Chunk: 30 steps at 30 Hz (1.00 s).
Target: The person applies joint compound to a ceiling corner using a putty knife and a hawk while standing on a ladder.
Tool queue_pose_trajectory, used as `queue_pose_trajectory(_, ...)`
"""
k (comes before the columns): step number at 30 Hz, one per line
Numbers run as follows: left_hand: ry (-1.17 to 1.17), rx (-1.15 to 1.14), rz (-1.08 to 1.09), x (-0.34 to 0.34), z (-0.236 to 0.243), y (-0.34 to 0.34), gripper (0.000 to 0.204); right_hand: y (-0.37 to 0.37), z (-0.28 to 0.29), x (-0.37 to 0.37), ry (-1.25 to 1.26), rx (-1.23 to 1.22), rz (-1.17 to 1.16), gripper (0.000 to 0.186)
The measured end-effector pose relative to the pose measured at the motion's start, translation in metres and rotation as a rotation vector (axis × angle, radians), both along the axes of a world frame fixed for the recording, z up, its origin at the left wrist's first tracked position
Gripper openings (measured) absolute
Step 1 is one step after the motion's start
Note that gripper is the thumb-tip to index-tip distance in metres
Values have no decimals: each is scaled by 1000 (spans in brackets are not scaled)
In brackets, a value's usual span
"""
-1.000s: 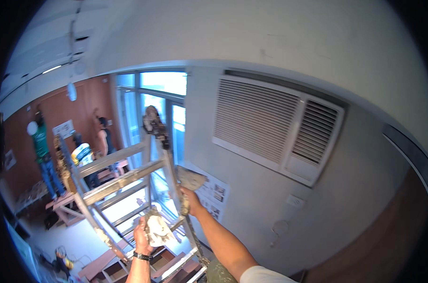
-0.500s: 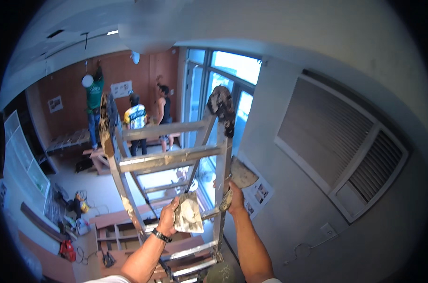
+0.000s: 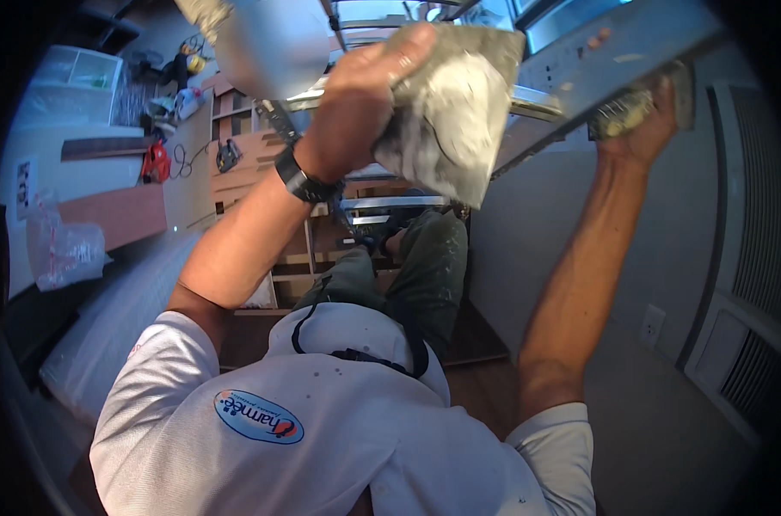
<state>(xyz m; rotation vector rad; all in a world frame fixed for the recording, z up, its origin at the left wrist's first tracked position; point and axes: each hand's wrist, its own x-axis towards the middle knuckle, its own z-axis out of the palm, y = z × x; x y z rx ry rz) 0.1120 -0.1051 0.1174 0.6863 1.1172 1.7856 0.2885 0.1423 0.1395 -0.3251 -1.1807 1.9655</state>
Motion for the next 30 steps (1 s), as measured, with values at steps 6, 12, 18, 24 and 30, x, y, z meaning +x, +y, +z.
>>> queue_pose_trajectory(6,111,-354,2,53,-58,-78,49,22,1,27,-40,-38,-11,68)
queue_pose_trajectory(12,-346,-318,140,75,-149,-148,39,56,-2,23,-107,-39,156,76)
queue_pose_trajectory(18,-448,-283,604,17,-174,-260,37,44,9,14,-196,32,197,75)
queue_pose_trajectory(24,-416,-236,1013,-65,-222,-344,48,47,10,16,-277,168,153,78)
queue_pose_trajectory(30,-495,-33,1132,-87,-231,-357,46,43,13,11,-296,152,85,76)
